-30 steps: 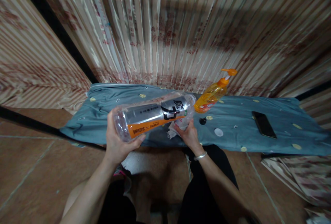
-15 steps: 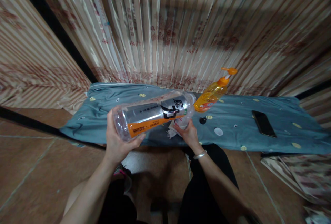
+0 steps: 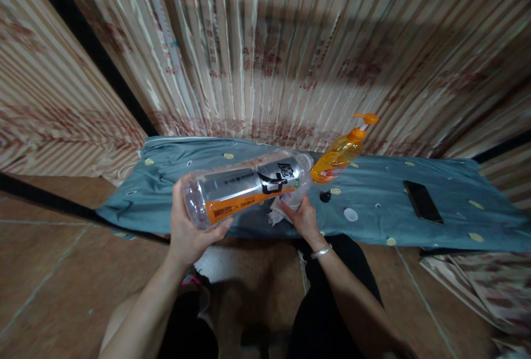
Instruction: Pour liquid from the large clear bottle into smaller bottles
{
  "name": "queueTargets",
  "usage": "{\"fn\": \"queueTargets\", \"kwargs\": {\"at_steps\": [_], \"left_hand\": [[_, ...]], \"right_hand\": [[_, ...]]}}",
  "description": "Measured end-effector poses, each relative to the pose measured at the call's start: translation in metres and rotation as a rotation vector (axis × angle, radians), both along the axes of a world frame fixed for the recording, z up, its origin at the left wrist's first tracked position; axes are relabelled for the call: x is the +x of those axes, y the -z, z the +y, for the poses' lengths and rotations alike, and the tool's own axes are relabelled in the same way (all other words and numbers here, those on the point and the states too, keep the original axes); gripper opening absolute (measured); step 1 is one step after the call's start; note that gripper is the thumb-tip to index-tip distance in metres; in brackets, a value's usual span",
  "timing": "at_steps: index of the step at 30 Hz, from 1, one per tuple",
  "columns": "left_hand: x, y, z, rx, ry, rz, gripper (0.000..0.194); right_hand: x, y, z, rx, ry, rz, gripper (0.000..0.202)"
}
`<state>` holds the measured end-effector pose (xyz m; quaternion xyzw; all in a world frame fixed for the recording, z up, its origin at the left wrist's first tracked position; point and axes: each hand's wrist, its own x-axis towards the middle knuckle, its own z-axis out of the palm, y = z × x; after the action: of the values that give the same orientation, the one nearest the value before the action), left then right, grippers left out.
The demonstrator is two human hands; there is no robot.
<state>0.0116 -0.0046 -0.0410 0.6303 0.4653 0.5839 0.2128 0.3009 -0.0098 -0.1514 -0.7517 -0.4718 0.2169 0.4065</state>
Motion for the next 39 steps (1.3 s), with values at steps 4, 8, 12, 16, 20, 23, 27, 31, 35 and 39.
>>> {"fn": "queueTargets", "kwargs": {"at_steps": [4,8,12,16,20,23,27,31,35,39], "left_hand": [[0.0,0.0,0.001,-0.004,-0.013,-0.003,0.099],[0.0,0.0,0.002,-0.01,0.008,-0.028,0.1],[0.0,-0.002,0.002,-0.013,0.014,-0.028,0.097],[-0.001,-0.001,0.003,-0.002,0.007,-0.014,0.098],[-0.002,0.0,0.004,-0.002,0.003,-0.003,0.098],[-0.003,0.0,0.004,-0.011,0.011,-0.002,0.098],[-0.002,-0.001,0.004,-0.002,0.012,-0.002,0.097],[-0.001,-0.001,0.004,0.032,0.006,0.002,0.096],[-0.001,-0.001,0.004,0.032,0.008,-0.001,0.096],[-0.001,0.0,0.003,0.006,0.008,-0.01,0.097]], "right_hand": [[-0.001,0.001,0.0,0.016,0.009,0.003,0.052],[-0.001,0.003,0.0,0.018,0.013,-0.002,0.051],[-0.002,0.004,0.0,0.027,0.019,0.006,0.052],[-0.002,0.005,0.0,0.052,0.005,0.019,0.054],[-0.002,0.004,0.0,0.041,0.005,0.012,0.052],[-0.002,0.003,0.0,0.029,0.005,0.006,0.051],[-0.002,0.005,0.001,0.026,0.012,-0.006,0.05],[-0.002,0.007,0.001,0.028,0.025,-0.012,0.052],[-0.002,0.01,0.001,0.047,0.009,-0.011,0.055],[-0.001,0.012,0.001,0.059,0.006,-0.01,0.053]]}}
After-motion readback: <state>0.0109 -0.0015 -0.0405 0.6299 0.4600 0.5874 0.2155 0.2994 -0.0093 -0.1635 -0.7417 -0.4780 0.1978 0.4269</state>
